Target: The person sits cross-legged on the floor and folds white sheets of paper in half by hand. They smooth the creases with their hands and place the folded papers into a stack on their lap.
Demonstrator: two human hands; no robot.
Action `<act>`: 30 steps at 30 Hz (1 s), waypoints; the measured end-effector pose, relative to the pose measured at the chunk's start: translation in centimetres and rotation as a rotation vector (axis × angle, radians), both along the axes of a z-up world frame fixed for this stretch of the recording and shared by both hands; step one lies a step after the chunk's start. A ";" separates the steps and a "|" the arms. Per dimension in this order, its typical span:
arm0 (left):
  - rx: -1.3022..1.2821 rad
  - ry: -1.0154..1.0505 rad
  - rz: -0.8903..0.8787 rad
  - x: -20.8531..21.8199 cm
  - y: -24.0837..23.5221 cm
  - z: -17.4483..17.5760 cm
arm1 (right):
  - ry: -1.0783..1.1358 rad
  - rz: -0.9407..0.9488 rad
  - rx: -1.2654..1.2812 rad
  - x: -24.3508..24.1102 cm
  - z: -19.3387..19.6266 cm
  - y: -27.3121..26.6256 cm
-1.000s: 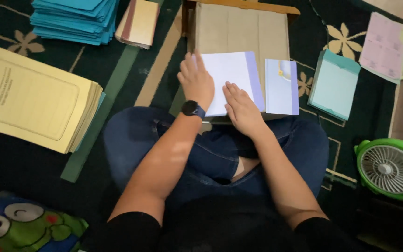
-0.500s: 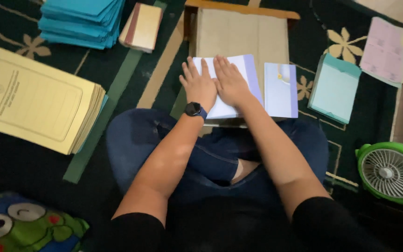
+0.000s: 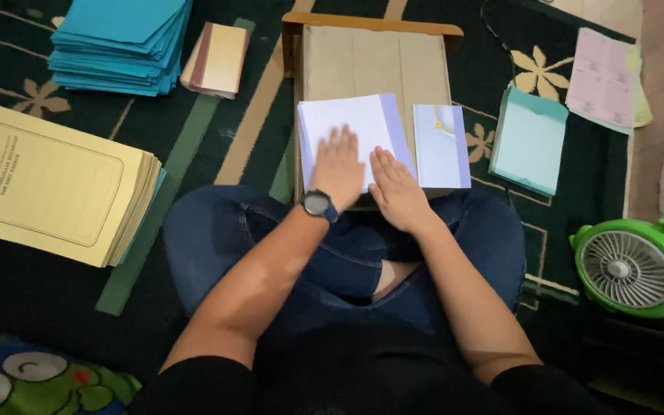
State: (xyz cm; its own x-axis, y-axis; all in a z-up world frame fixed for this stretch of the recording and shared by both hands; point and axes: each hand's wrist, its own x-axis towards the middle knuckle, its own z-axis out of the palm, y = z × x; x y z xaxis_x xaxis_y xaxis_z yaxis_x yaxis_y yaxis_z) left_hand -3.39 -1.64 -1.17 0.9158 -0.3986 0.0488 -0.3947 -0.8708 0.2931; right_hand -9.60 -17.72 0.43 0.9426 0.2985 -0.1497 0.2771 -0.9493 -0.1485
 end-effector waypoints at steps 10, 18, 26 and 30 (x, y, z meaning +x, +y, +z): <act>0.073 0.008 -0.004 10.1 -0.5 -2.0 | 0.062 -0.047 0.107 -0.2 1.5 0.7; 0.079 0.043 -0.063 3.7 0.8 1.2 | -0.039 -0.040 0.093 -0.2 0.9 1.1; 0.110 0.008 -0.124 0.2 2.1 0.8 | -0.109 -0.152 0.458 -0.9 0.3 -1.9; 0.105 0.015 -0.124 0.1 2.3 1.5 | -0.406 -0.547 0.335 -0.8 -0.7 -7.4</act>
